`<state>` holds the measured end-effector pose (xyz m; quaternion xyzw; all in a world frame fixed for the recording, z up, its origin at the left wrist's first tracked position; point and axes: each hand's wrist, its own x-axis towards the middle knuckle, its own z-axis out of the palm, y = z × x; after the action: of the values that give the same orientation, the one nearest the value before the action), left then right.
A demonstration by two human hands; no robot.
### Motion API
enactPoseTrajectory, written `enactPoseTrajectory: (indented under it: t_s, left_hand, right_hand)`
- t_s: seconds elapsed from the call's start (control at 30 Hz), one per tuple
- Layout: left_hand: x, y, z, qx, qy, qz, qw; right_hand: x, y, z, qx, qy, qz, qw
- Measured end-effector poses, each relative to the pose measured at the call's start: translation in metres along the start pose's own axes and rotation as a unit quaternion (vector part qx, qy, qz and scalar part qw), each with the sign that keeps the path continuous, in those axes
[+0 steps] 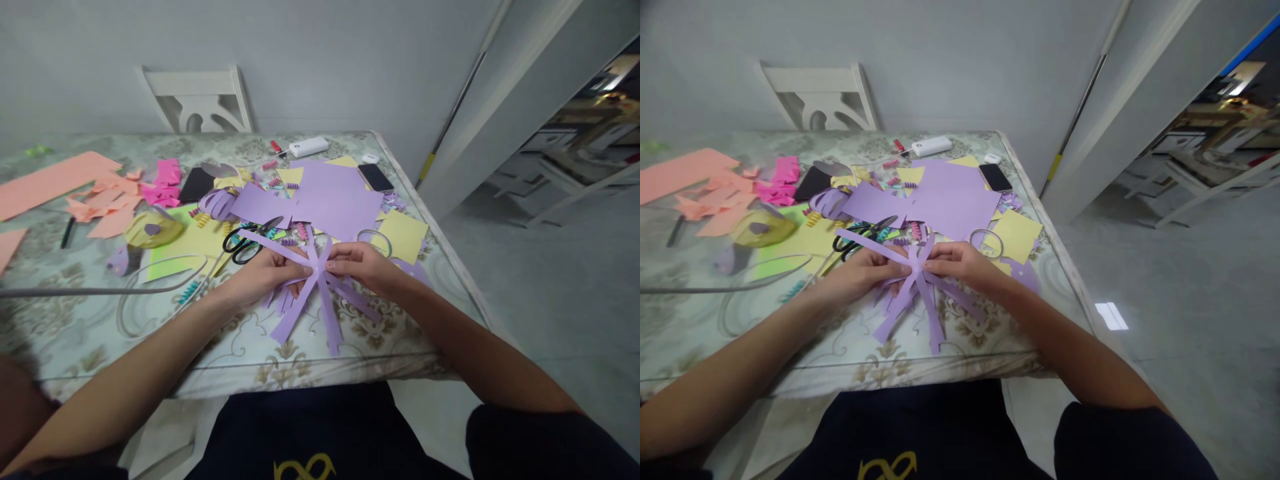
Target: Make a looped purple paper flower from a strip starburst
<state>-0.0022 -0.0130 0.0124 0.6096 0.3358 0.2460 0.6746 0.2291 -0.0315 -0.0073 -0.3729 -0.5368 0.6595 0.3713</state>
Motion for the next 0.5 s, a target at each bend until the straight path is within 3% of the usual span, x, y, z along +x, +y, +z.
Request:
enactPoseTrajectory:
  t_s: [0.17, 0.23, 0.33, 0.4, 0.5]
  left_hand:
    - [0.0, 0.0, -0.005, 0.056, -0.02, 0.027, 0.998]
    - [0.0, -0.004, -0.006, 0.154, 0.009, 0.061, 0.986]
    - [0.001, -0.011, -0.005, 0.393, 0.067, 0.114, 0.91]
    - [0.001, -0.016, -0.001, 0.495, 0.079, 0.129, 0.855]
    - [0.002, -0.023, 0.003, 0.539, 0.078, 0.14, 0.827]
  right_hand:
    - [-0.003, -0.011, -0.004, 0.002, 0.046, -0.018, 0.999]
    - [-0.007, -0.022, -0.013, 0.033, 0.083, -0.044, 0.995]
    - [-0.01, -0.037, -0.027, 0.059, 0.146, -0.114, 0.981]
    - [-0.009, -0.041, -0.034, 0.041, 0.204, -0.124, 0.97]
    - [-0.006, -0.039, -0.038, 0.008, 0.236, -0.124, 0.964]
